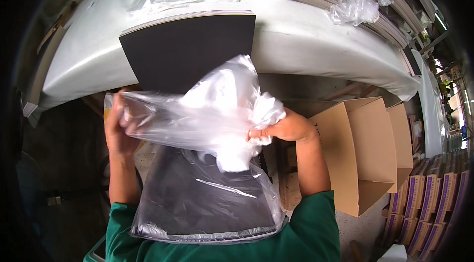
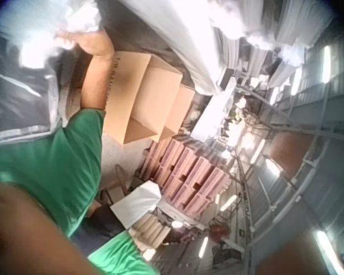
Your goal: The person places black boards into plastic sleeves and organizes them.
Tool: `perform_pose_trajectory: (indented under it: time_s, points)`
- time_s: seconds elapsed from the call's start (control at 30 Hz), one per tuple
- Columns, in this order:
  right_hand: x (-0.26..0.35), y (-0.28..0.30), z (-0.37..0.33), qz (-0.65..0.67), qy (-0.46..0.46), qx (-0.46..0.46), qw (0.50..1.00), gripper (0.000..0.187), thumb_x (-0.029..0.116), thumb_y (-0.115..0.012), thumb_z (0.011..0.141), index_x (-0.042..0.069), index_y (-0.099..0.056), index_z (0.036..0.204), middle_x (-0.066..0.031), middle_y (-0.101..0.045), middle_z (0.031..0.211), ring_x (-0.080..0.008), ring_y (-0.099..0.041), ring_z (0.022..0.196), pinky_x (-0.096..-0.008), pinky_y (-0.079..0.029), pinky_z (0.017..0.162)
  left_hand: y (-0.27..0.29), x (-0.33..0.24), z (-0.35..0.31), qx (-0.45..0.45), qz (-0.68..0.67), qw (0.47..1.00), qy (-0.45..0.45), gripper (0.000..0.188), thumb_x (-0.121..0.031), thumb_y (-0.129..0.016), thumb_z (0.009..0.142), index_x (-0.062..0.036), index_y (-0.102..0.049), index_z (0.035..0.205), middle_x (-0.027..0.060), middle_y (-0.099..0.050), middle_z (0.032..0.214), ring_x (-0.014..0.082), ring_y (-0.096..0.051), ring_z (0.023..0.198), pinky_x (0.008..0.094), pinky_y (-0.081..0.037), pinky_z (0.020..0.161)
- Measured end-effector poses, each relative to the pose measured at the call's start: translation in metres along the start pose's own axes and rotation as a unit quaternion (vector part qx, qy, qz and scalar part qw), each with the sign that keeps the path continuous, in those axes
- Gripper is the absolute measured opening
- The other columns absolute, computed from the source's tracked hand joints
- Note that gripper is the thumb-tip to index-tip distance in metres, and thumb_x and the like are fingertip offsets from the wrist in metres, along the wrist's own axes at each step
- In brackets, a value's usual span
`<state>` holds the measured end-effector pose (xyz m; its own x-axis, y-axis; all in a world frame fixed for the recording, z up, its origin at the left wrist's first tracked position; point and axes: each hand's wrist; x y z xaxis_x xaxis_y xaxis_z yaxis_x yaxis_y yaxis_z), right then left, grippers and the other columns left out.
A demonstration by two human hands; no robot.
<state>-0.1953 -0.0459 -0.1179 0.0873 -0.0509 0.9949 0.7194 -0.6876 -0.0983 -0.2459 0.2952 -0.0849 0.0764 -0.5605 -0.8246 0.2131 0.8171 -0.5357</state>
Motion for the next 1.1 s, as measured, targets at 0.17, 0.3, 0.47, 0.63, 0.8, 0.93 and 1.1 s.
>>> perform_pose_trajectory:
  time_s: [0.17, 0.3, 0.47, 0.63, 0.8, 0.93, 1.1]
  points:
    - [0.013, -0.017, 0.021, 0.354, 0.129, -0.232, 0.897, 0.021, 0.015, -0.045, 0.085, 0.001, -0.051, 0.099, -0.0052, -0.058, 0.07, -0.0164, -0.058, 0.064, -0.0317, -0.047, 0.066, -0.008, 0.024, -0.015, 0.372, 0.416, 0.796, 0.235, 0.031, -0.026, -0.067, 0.074, -0.0008, -0.06, 0.091, 0.0092, -0.061, 0.082, 0.0149, -0.055, 0.072, 0.0268, -0.043, 0.065]
    - [-0.003, 0.005, 0.013, 0.291, 0.069, 0.027, 0.954, 0.023, 0.025, -0.048, 0.085, 0.006, -0.052, 0.097, 0.0017, -0.045, 0.051, -0.0082, -0.046, 0.045, -0.0287, -0.044, 0.054, 0.008, 0.01, -0.021, 0.2, 0.127, 0.959, 0.153, 0.021, -0.015, -0.059, 0.079, -0.0006, -0.056, 0.094, 0.0119, -0.06, 0.081, 0.0213, -0.058, 0.076, 0.0343, -0.046, 0.074]
    - [-0.017, -0.014, 0.013, 0.092, 0.109, 0.016, 0.99, 0.017, 0.012, -0.056, 0.078, 0.001, -0.056, 0.092, -0.0123, -0.059, 0.084, -0.0237, -0.057, 0.083, -0.0375, -0.045, 0.078, 0.014, 0.009, -0.007, 0.023, -0.137, 0.985, 0.101, 0.024, -0.033, -0.045, 0.085, -0.012, -0.047, 0.074, -0.0036, -0.041, 0.054, 0.005, -0.038, 0.038, 0.0175, -0.031, 0.032]
    - [-0.014, -0.021, 0.031, 0.552, 0.187, -0.057, 0.811, 0.021, 0.024, -0.039, 0.088, 0.008, -0.053, 0.084, -0.0005, -0.052, 0.065, -0.0123, -0.052, 0.06, -0.0364, -0.046, 0.066, 0.018, 0.031, -0.022, 0.314, 0.19, 0.862, 0.351, 0.033, -0.026, -0.067, 0.073, 0.0004, -0.058, 0.09, -0.0006, -0.052, 0.063, 0.0055, -0.05, 0.058, 0.0186, -0.038, 0.051]
    - [-0.017, -0.02, 0.01, 0.086, 0.006, 0.011, 0.996, 0.027, 0.018, -0.063, 0.077, 0.002, -0.054, 0.096, -0.002, -0.054, 0.069, -0.0058, -0.047, 0.054, -0.0196, -0.037, 0.041, 0.036, 0.019, -0.028, -0.025, -0.146, 0.988, 0.047, 0.02, -0.026, -0.054, 0.08, -0.0062, -0.056, 0.084, 0.0072, -0.057, 0.072, 0.0157, -0.058, 0.073, 0.0469, -0.045, 0.069]
    - [-0.047, -0.012, 0.008, 0.312, 0.185, 0.124, 0.924, 0.034, 0.02, -0.051, 0.085, 0.006, -0.045, 0.115, -0.0093, -0.057, 0.1, -0.0061, -0.046, 0.05, -0.0197, -0.039, 0.048, 0.032, 0.035, -0.019, -0.145, -0.062, 0.968, 0.194, 0.031, -0.031, -0.051, 0.081, -0.0043, -0.053, 0.098, 0.0062, -0.058, 0.078, 0.0133, -0.057, 0.071, 0.0266, -0.049, 0.065]
    - [-0.024, -0.035, 0.019, 0.547, 0.242, -0.019, 0.801, 0.052, 0.023, -0.053, 0.083, 0.015, -0.031, 0.129, 0.0053, -0.056, 0.104, -0.0029, -0.03, 0.041, -0.0172, -0.03, 0.041, 0.038, 0.057, -0.037, 0.187, -0.071, 0.945, 0.258, 0.039, -0.019, -0.062, 0.071, 0.0067, -0.054, 0.099, 0.0101, -0.059, 0.083, 0.0154, -0.057, 0.075, 0.0293, -0.046, 0.069]
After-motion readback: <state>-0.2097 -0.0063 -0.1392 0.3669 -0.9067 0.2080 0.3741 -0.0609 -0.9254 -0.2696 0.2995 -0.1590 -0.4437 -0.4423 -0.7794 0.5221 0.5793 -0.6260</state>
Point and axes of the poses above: each hand's wrist, its own z-axis towards the middle knuckle, its own y-axis out of the back of the hand, x = y × z
